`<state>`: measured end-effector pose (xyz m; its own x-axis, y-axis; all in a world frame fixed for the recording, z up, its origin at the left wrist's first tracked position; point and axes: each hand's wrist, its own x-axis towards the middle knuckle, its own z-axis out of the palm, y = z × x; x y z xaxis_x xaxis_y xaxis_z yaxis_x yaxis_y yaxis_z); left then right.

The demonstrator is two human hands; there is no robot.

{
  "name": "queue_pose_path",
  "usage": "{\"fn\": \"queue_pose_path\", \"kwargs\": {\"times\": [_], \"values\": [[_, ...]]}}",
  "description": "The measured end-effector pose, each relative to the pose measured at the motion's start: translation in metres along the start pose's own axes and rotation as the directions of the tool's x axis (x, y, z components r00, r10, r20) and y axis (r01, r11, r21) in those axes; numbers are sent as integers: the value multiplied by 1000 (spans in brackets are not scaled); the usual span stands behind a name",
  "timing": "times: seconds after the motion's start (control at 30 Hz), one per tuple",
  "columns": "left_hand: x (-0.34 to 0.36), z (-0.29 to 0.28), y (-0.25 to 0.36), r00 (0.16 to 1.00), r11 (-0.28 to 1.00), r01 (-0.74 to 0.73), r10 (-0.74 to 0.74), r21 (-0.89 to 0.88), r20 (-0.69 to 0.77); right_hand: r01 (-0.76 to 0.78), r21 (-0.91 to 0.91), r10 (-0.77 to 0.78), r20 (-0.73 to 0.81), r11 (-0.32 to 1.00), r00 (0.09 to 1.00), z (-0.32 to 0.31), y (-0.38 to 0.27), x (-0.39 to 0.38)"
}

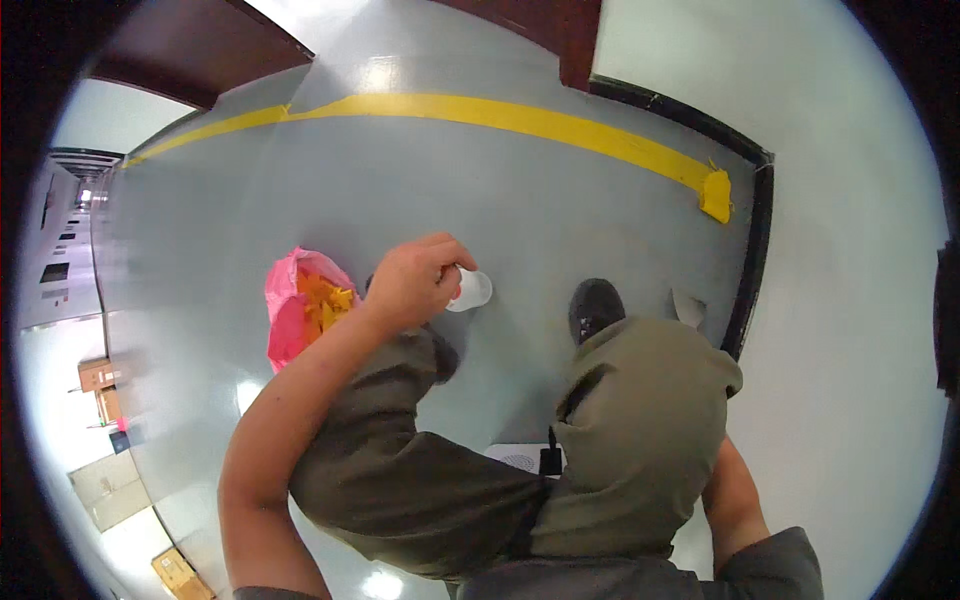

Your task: The recorder uses a scraper to remove yellow tape from a gray floor near a doorway.

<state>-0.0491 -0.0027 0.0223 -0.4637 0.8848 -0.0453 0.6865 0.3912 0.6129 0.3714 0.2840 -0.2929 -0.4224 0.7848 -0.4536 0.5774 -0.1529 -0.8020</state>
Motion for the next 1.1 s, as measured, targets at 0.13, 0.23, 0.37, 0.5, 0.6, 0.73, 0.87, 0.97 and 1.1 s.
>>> {"fn": "queue_pose_path", "kwargs": {"times": [0.13,0.23,0.37,0.5,0.6,0.73,0.87,0.97,1.1], "values": [[-8,0,-4,999,1000,13,-14,27,29,-212,195,194,107,958,975,10,-58,18],[-4,7,1,999,1000,24,-24,5,43,-262,222,270,-3,939,963,18,-137,50],[-10,7,7,997,1000,15,-15,1,77,-353,231,372,-43,907,927,25,-163,87],[-5,8,7,999,1000,-16,15,10,38,-361,229,373,-11,904,928,22,-153,54],[-1,5,1,1000,1000,9,-9,10,6,-358,208,356,48,910,933,20,-128,4],[0,4,-6,999,1000,-14,14,-1,37,-365,194,377,-28,911,926,22,-82,-23],[1,7,-6,1000,1000,12,-12,-23,22,-427,326,437,46,843,898,27,-98,3],[-3,9,-7,999,1000,21,-20,-18,28,-470,352,485,53,809,873,28,-150,63],[-5,6,-2,1000,1000,-1,2,-12,31,-457,422,491,30,783,871,21,-184,108]]}}
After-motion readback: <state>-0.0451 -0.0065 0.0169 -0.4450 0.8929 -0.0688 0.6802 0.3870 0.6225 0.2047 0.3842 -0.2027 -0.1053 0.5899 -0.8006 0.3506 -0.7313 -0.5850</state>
